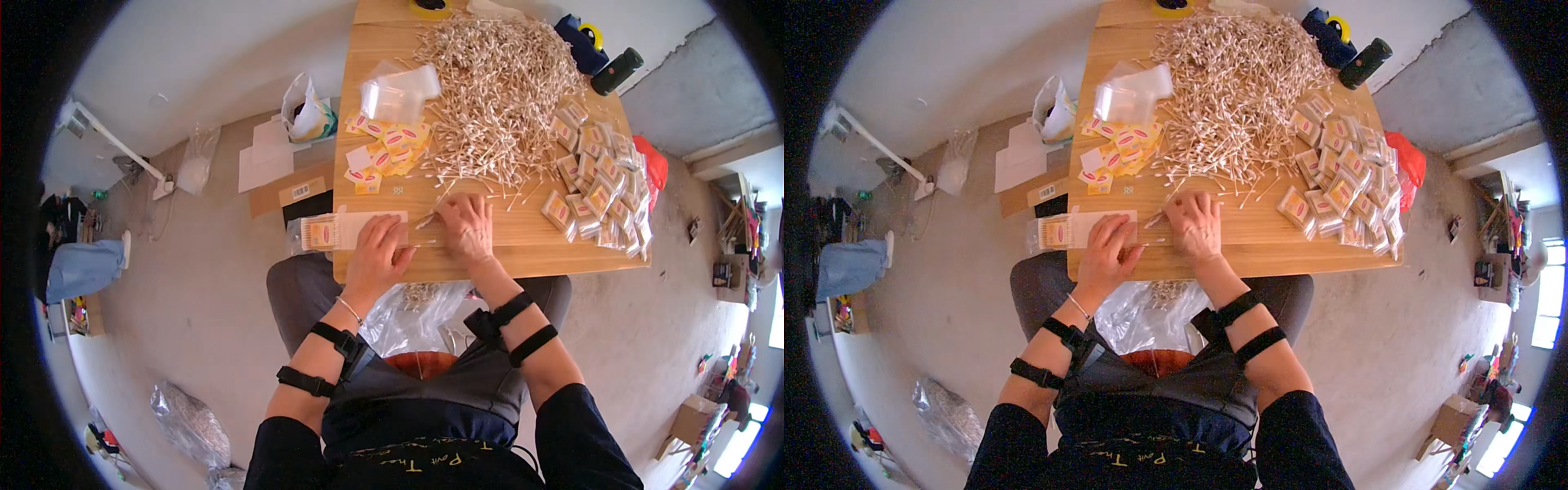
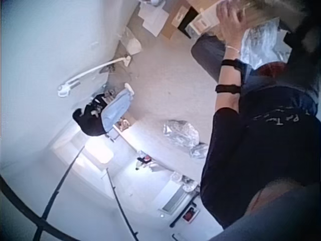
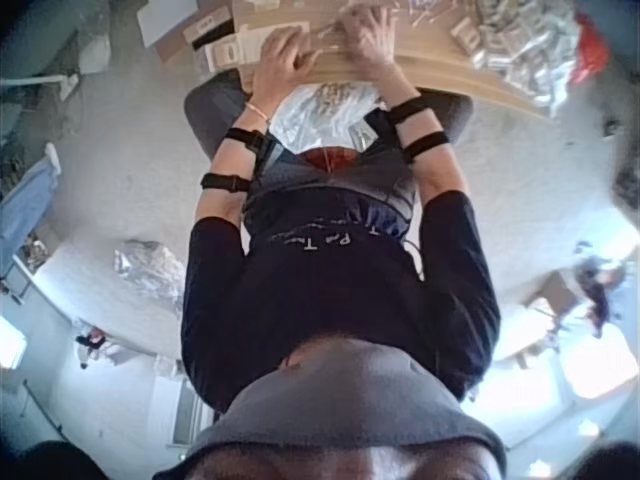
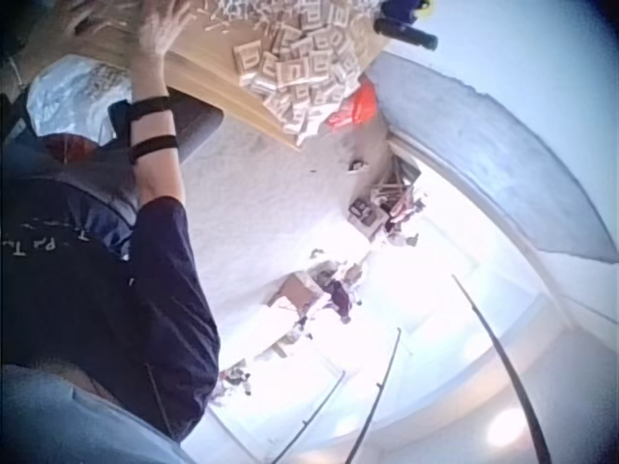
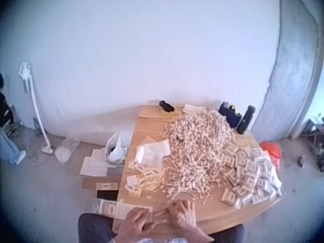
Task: Packaging cotton swabs into small plastic bags and sealing them with yellow labels.
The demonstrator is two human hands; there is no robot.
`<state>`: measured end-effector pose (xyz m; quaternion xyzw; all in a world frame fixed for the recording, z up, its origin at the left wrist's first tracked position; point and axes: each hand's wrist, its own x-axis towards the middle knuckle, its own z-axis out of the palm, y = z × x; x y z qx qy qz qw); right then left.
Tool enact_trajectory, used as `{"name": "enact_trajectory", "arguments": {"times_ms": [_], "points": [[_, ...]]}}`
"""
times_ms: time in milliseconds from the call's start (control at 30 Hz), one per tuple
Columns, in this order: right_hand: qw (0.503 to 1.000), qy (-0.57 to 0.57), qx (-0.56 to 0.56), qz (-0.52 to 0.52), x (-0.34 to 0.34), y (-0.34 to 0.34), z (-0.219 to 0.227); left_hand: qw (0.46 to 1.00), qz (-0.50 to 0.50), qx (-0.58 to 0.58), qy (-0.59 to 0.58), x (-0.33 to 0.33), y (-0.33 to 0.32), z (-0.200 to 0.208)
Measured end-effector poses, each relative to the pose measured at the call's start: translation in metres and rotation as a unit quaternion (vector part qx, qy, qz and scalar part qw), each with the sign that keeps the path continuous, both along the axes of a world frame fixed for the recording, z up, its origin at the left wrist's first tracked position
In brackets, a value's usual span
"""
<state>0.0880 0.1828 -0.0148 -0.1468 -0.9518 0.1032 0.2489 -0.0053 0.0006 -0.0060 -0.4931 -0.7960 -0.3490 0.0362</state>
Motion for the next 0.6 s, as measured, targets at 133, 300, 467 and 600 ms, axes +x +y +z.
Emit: {"name": "enact_trajectory", "arguments": {"times_ms": [133, 300, 467, 600], "points": [[0.999, -0.01, -0.023, 0.02, -0.006, -0.028, 0.003, 1.0, 0.003, 0.016, -0.008, 0.0, 0.002, 0.005], [0.995, 0.017, -0.076, 0.058, -0.002, -0.042, 0.011, 1.0, -0.007, -0.026, 0.002, -0.001, 0.0, 0.005], [0.988, 0.047, -0.133, -0.056, 0.016, -0.014, 0.013, 0.999, -0.021, -0.038, 0.019, -0.003, 0.002, 0.006], [0.99, 0.052, -0.076, -0.109, 0.018, 0.017, 0.017, 0.997, -0.03, -0.059, 0.038, -0.003, 0.002, 0.008]]}}
